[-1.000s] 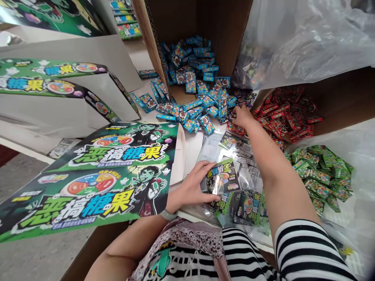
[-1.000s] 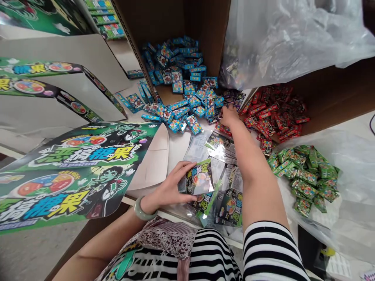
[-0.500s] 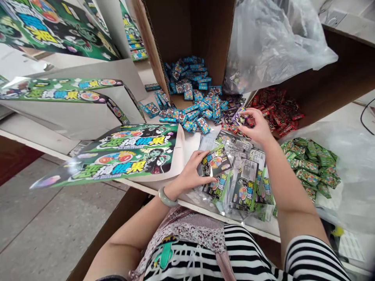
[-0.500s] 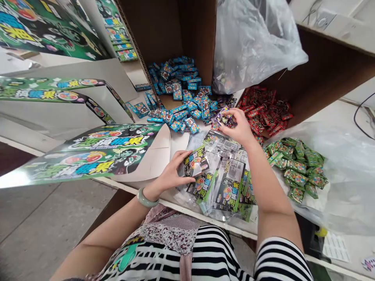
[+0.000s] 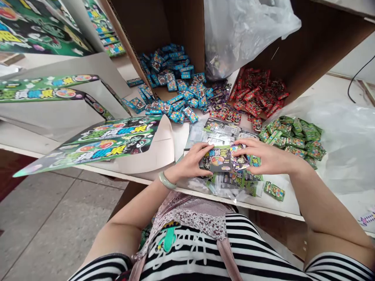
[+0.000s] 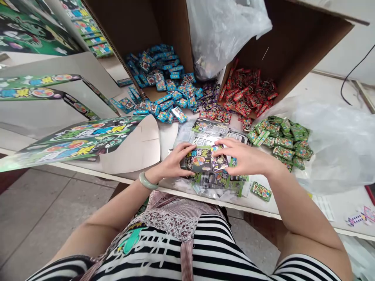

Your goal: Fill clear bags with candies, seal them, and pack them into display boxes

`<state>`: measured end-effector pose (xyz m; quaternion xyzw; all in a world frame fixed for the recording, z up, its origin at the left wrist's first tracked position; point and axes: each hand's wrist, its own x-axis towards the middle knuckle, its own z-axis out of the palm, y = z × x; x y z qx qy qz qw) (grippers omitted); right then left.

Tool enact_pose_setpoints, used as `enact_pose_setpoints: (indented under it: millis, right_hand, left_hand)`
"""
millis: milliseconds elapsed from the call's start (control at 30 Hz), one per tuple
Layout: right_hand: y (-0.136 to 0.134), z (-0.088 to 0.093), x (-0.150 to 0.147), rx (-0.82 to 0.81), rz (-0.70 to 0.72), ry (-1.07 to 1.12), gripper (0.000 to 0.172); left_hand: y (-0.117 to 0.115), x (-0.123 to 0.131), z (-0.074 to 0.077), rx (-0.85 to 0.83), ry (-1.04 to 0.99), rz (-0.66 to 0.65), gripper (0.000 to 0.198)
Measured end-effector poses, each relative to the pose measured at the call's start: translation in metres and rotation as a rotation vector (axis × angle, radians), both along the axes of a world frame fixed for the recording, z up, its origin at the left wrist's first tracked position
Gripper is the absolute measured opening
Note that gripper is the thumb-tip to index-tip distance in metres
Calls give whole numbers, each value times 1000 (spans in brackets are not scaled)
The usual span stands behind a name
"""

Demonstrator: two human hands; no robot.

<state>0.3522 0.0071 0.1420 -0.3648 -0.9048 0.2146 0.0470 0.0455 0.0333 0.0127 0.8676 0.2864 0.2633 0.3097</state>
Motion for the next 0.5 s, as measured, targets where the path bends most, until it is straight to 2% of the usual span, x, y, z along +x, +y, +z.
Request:
enact_pose_setpoints:
  millis: [133,300,400,500]
  right_hand:
    - [3,-7,-13,21,-4,-44,48]
    - [4,-22,-19,1,-119,87,68]
    - [-2,-32,-21,85,-204,177,53]
    - [-10,-39,-29,56,-151,189,39]
  left_hand:
    - [0,3,2,-77,-25,-34,101]
    - [0,5,0,-103,-50,49,98]
    - [-2,2,-2,-105,-80,137,99]
    - [-4,-1,-5,-88,-97,139,100]
